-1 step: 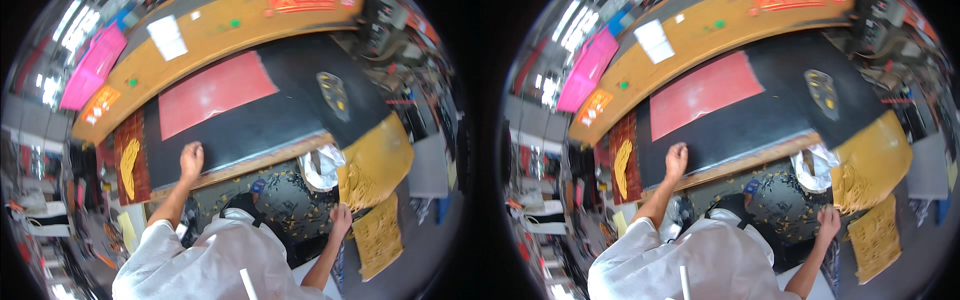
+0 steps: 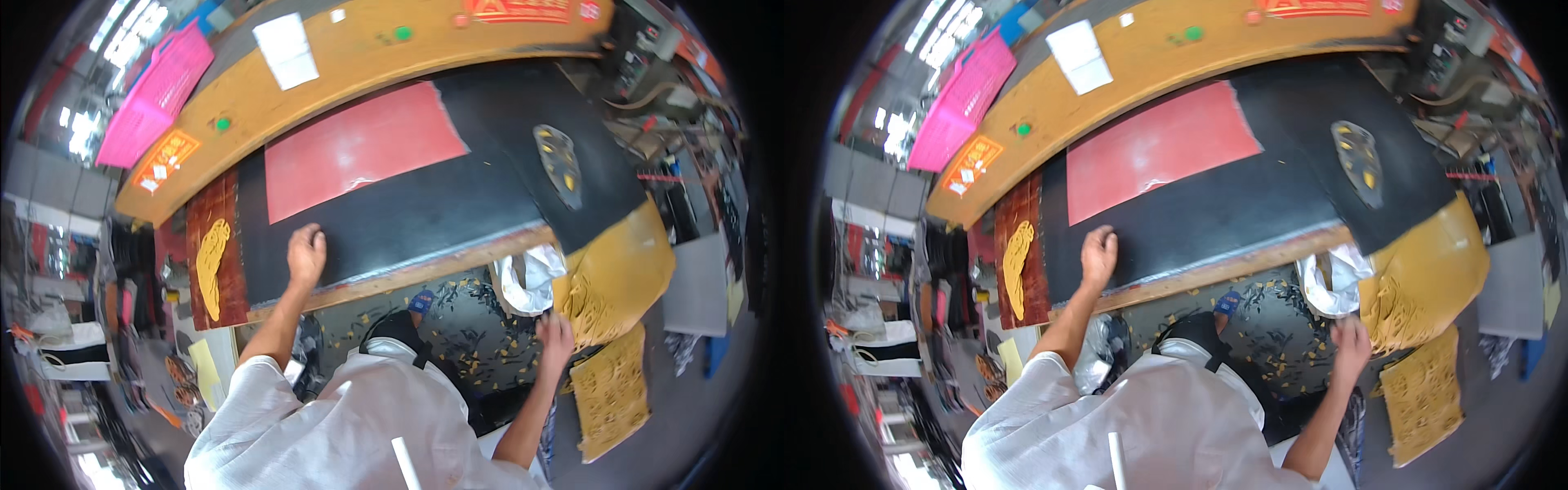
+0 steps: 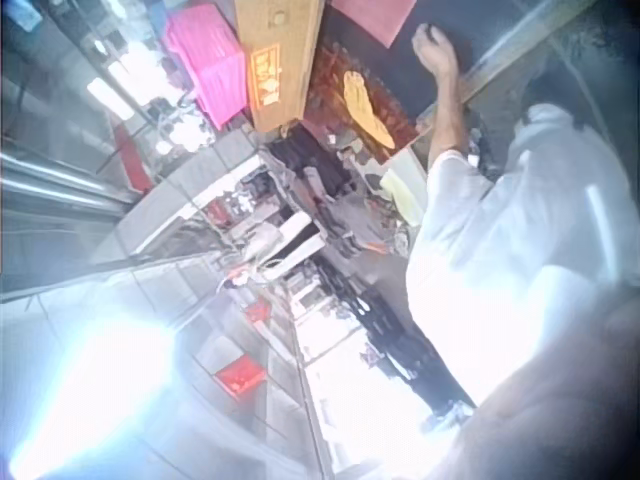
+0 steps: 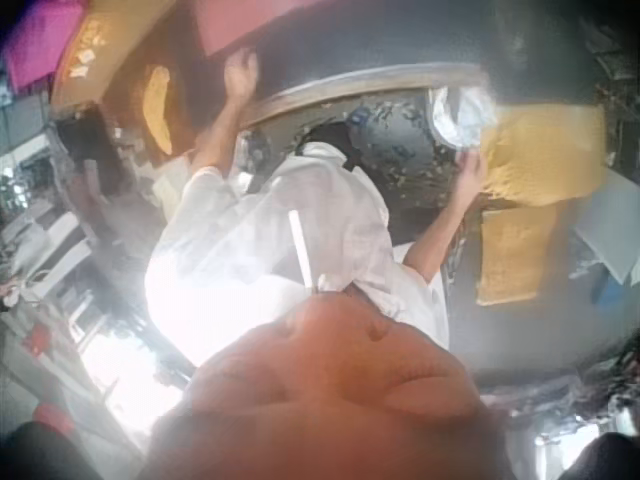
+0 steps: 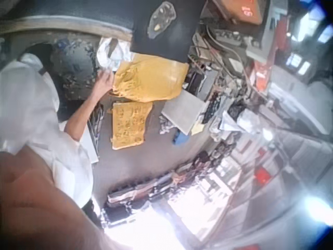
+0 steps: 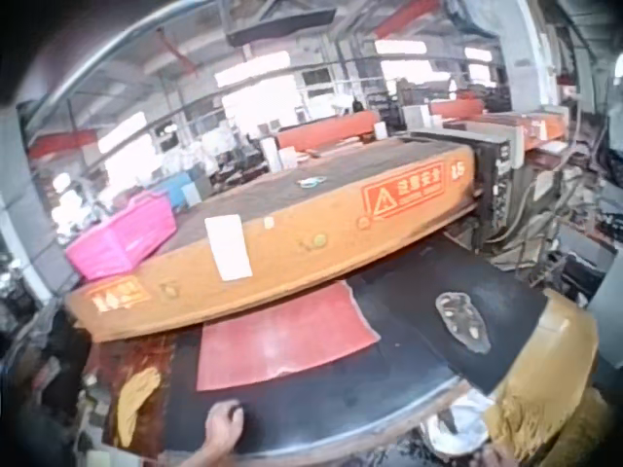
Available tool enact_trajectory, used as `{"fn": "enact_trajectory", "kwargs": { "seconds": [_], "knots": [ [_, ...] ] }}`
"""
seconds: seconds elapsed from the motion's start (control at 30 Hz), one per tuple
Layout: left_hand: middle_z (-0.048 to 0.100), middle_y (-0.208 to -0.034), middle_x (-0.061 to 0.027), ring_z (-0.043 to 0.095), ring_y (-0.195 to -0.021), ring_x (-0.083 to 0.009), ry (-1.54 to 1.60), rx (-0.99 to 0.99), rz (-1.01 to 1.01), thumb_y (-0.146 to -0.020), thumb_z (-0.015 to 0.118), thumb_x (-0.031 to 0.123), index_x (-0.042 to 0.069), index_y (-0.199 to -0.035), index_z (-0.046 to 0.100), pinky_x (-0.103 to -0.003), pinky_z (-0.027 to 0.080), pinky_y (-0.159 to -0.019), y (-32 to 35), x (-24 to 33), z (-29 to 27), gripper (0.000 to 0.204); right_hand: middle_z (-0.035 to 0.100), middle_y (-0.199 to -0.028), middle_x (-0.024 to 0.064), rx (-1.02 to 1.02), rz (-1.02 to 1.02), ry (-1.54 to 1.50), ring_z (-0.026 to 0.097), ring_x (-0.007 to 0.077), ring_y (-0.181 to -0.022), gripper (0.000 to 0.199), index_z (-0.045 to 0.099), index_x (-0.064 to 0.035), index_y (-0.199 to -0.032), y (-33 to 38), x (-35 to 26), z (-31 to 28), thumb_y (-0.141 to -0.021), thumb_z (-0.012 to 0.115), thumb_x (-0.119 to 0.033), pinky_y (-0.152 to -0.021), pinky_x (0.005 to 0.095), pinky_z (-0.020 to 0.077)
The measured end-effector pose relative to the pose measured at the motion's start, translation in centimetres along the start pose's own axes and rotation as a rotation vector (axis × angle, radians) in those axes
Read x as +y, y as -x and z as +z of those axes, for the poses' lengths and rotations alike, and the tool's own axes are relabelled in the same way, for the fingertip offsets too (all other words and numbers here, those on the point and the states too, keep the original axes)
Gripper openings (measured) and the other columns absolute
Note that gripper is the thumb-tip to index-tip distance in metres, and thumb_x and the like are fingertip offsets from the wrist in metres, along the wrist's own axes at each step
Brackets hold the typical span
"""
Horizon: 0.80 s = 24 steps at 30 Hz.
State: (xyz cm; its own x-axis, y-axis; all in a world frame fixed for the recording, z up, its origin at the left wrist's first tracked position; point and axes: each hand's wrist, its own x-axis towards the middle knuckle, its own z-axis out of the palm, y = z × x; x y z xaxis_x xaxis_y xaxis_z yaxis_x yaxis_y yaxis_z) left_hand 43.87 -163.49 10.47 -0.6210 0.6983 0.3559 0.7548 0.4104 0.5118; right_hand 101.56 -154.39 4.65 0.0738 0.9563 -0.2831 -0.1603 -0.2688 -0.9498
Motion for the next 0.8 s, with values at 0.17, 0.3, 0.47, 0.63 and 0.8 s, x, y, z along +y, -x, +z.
{"fn": "enact_trajectory", "kwargs": {
  "seconds": [0.17,0.3,0.47,0.63,0.8],
  "knots": [
    [0.068,-0.130,-0.0242,0.062,-0.122,-0.0438,-0.256,0.047,-0.151,-0.097,0.069,0.021,0.001,-0.129,0.067,-0.051,0.048,-0.109,-6.7,-13.6,-2.0,0.039,0.076,-0.116,0.0167,-0.400,-0.210,0.548,0.073,0.0187,-0.102,0.046,0.068,0.0055,-0.134,-15.7,-6.9,27.4,-0.102,0.071,-0.028,-0.093,0.0340,0.0575],
    [0.069,-0.129,-0.0250,0.062,-0.121,-0.0445,-0.366,0.008,-0.465,-0.099,0.069,0.036,0.000,-0.137,0.066,-0.051,0.048,-0.109,-8.1,-16.7,-1.3,0.052,0.071,-0.116,0.0234,-0.288,-0.449,1.012,0.067,0.0407,-0.116,0.051,0.067,-0.0026,-0.136,-23.8,-6.1,36.3,-0.097,0.068,-0.036,-0.104,0.0451,0.0521],
    [0.071,-0.120,-0.0216,0.065,-0.116,-0.0401,-0.283,-0.093,-0.563,-0.096,0.073,0.042,0.001,-0.134,0.069,-0.050,0.049,-0.106,-9.5,-16.1,-1.1,0.056,0.063,-0.137,0.0189,-0.225,-0.310,1.299,0.065,0.0354,-0.124,0.056,0.069,-0.0109,-0.140,-25.2,-4.5,39.1,-0.093,0.073,-0.041,-0.108,0.0438,0.0518],
    [0.072,-0.115,-0.0192,0.067,-0.112,-0.0362,-0.193,-0.116,-0.647,-0.091,0.079,0.042,0.000,-0.128,0.072,-0.047,0.053,-0.102,-10.3,-16.2,-1.2,0.056,0.064,-0.135,0.0143,-0.246,-0.274,1.281,0.067,0.0303,-0.120,0.059,0.070,-0.0149,-0.139,-24.6,-5.7,39.8,-0.087,0.081,-0.041,-0.106,0.0408,0.0528],
    [0.072,-0.113,-0.0183,0.067,-0.109,-0.0359,-0.250,-0.068,-0.562,-0.092,0.079,0.040,0.000,-0.123,0.073,-0.048,0.053,-0.100,-9.8,-16.9,-0.8,0.051,0.064,-0.134,0.0142,-0.266,-0.310,1.217,0.068,0.0284,-0.116,0.060,0.069,-0.0155,-0.140,-25.2,-5.3,39.1,-0.085,0.084,-0.035,-0.104,0.0405,0.0538]
  ]
}}
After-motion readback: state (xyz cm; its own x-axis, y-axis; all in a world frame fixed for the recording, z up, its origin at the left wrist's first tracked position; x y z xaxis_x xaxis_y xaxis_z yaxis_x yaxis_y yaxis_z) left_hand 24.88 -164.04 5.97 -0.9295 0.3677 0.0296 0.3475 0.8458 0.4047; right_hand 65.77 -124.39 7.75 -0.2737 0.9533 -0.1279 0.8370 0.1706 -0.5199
